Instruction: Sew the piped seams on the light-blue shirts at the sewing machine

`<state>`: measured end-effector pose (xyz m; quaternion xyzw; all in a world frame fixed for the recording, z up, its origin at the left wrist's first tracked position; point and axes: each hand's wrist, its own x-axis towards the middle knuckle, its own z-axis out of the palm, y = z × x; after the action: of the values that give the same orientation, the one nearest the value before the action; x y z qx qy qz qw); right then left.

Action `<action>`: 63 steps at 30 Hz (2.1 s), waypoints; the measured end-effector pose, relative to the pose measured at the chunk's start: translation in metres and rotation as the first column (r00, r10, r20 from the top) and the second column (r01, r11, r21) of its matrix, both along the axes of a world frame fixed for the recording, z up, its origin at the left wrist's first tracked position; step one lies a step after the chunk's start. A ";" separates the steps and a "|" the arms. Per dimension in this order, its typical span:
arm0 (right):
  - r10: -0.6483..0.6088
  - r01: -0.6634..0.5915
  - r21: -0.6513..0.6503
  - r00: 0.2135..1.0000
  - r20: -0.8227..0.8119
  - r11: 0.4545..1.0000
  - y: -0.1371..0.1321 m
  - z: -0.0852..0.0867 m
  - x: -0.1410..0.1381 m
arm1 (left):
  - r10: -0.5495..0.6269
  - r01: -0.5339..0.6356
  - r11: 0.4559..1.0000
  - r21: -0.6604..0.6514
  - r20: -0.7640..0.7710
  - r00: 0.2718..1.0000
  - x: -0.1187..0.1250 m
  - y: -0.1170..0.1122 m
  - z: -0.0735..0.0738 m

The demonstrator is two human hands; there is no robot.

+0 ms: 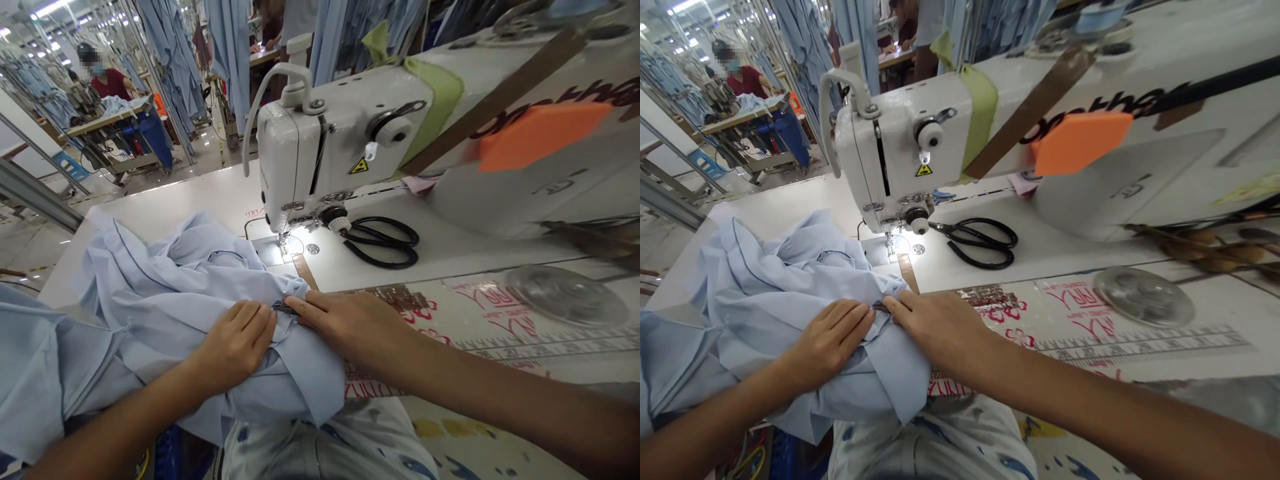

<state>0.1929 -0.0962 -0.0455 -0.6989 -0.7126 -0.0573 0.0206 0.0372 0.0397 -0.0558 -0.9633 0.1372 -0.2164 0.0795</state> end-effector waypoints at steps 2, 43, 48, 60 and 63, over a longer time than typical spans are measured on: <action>0.002 -0.002 -0.004 1.000 -0.008 1.000 0.000 0.001 0.000 | 0.004 -0.004 1.000 -0.010 -0.006 1.000 0.000 0.000 0.000; 0.096 -0.094 0.103 0.995 -0.018 0.990 0.001 -0.013 -0.004 | -0.004 0.004 0.996 -0.094 0.007 1.000 -0.024 -0.004 0.001; 0.034 -0.032 0.052 0.998 -0.048 0.998 0.006 -0.012 -0.006 | -0.035 0.039 0.989 -0.142 0.031 0.999 -0.025 -0.001 0.005; 0.011 0.039 0.095 0.884 -0.468 0.995 -0.001 -0.004 0.006 | -0.192 -0.299 0.677 -0.673 -0.554 0.810 -0.021 0.019 0.061; -0.018 0.084 0.122 0.886 -0.463 0.989 0.000 -0.003 0.013 | 0.321 -0.484 0.738 -0.470 -0.387 0.865 0.009 0.056 0.056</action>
<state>0.2056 -0.0961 -0.0482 -0.7078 -0.6631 0.0602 0.2361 0.0457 0.0954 0.0004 -0.9712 -0.1351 -0.0853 -0.1767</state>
